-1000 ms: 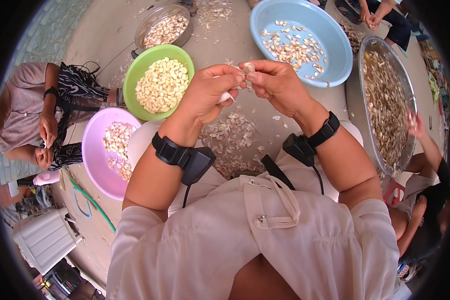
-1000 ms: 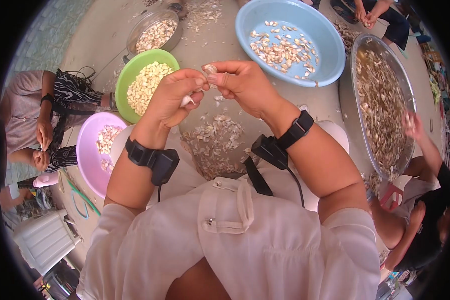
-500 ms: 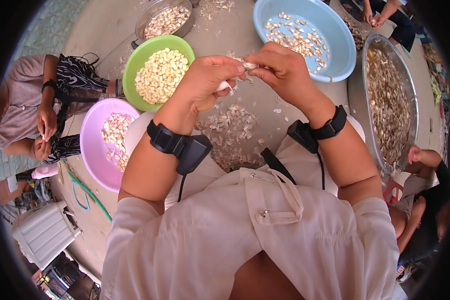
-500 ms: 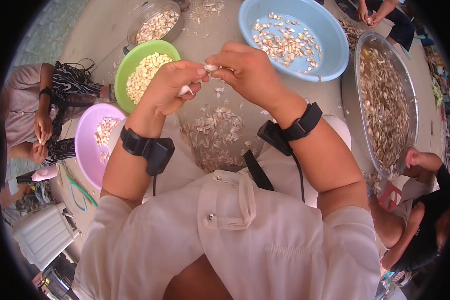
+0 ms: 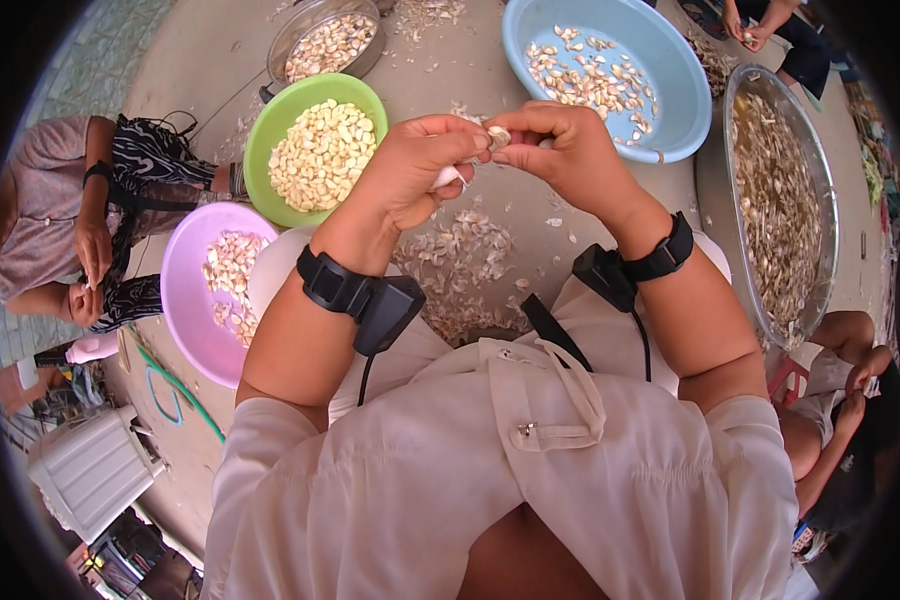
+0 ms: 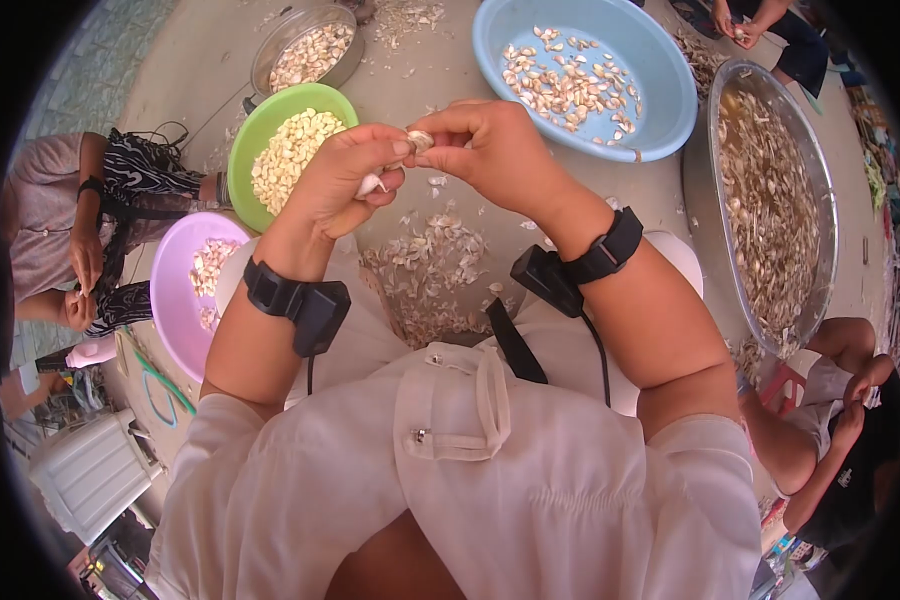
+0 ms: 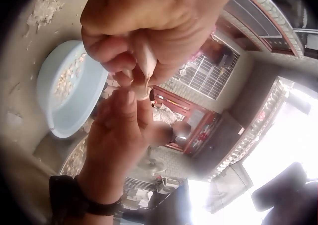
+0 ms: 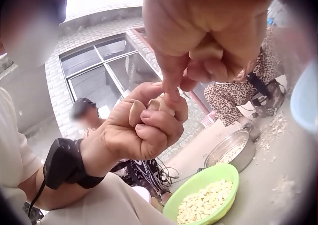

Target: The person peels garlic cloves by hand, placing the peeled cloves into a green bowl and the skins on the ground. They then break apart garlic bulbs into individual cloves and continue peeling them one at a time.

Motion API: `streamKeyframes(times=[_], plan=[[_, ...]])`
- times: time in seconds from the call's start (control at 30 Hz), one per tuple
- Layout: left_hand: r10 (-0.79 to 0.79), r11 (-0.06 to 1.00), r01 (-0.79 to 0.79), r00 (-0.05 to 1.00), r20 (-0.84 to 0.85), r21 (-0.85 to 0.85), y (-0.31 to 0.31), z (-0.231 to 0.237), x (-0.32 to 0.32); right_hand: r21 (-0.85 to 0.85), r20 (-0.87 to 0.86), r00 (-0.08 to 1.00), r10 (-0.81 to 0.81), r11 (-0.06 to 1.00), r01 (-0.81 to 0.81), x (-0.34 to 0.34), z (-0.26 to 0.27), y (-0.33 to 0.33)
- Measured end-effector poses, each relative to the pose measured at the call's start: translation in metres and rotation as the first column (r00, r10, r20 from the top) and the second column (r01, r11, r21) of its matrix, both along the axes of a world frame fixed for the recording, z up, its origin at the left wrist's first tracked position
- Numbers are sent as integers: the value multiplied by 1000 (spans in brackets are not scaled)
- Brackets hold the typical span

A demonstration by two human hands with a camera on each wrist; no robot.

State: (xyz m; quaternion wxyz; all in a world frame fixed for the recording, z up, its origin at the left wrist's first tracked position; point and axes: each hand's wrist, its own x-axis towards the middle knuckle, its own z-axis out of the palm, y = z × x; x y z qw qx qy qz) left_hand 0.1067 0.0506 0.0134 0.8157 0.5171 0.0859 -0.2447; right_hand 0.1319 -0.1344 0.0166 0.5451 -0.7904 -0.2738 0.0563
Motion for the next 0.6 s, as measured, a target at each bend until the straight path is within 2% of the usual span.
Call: streamKeyframes(times=[0.1, 0.2, 0.3, 0.4, 0.5, 0.6], plan=[[29, 1000, -29, 1000, -8, 8, 0, 4, -1, 42, -7, 999, -45, 998, 45, 1, -7, -2], [25, 993, -26, 1000, 5, 117, -2, 8, -1, -68, 228, 973, -44, 996, 61, 1, -6, -2], [-8, 987, 3, 1000, 27, 164, -1, 1, 2, -173, 517, 856, -3, 979, 107, 1, -6, -1], [-12, 973, 5, 1000, 28, 232, -1, -1, 4, -287, 671, 739, 62, 941, 181, -2, -1, 3], [-32, 965, 20, 999, 41, 260, 0, -4, 5, -365, 723, 677, 140, 909, 202, -2, -5, 4], [-53, 967, 37, 997, 57, 252, 1, -6, 4, -378, 695, 705, 143, 906, 189, -3, -5, 4]])
